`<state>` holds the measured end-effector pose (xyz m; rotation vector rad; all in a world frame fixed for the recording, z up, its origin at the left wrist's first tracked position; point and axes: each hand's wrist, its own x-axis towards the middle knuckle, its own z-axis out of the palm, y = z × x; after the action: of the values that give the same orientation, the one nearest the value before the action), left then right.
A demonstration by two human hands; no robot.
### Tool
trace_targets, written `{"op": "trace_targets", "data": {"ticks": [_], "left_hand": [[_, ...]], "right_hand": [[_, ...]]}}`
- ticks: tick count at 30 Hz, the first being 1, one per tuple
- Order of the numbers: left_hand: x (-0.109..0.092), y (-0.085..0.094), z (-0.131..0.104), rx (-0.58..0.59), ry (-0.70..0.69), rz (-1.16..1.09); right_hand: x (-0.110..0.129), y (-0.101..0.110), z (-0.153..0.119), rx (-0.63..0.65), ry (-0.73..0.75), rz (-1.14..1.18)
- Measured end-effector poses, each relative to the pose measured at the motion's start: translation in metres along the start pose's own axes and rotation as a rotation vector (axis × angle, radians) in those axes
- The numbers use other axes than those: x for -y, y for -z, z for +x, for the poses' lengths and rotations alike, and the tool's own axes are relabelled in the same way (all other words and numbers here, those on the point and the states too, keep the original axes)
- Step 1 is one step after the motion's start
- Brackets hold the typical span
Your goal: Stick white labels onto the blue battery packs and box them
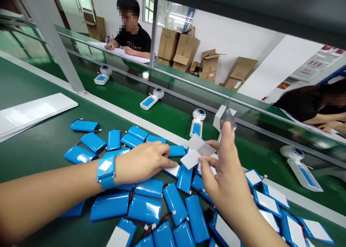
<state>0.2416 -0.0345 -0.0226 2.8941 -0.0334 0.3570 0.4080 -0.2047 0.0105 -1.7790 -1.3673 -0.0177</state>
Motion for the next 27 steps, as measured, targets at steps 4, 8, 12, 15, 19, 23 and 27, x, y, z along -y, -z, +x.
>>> {"op": "trace_targets", "data": {"ticks": [4,8,12,15,19,23,27], "left_hand": [[-0.006,0.002,-0.001,-0.078,-0.129,0.054],[-0.012,0.004,0.0,-0.049,-0.26,-0.032],[-0.017,-0.003,0.001,-0.012,-0.254,-0.014],[-0.019,-0.008,0.002,-0.004,-0.22,0.006],[-0.02,-0.009,0.005,-0.02,-0.245,-0.031],[-0.02,-0.01,0.005,-0.034,-0.254,-0.051],[-0.02,-0.004,0.004,0.05,-0.246,-0.072]], "right_hand": [[-0.015,0.002,-0.008,0.237,0.088,-0.051],[-0.016,-0.001,-0.015,0.302,0.118,-0.062],[-0.023,-0.001,-0.019,0.326,0.173,-0.111],[-0.026,-0.005,-0.019,0.345,0.269,-0.094],[-0.019,-0.007,-0.009,0.414,0.36,-0.229],[-0.012,0.023,0.018,0.279,0.599,-0.587],[-0.001,0.072,0.029,-0.107,0.328,-0.606]]}}
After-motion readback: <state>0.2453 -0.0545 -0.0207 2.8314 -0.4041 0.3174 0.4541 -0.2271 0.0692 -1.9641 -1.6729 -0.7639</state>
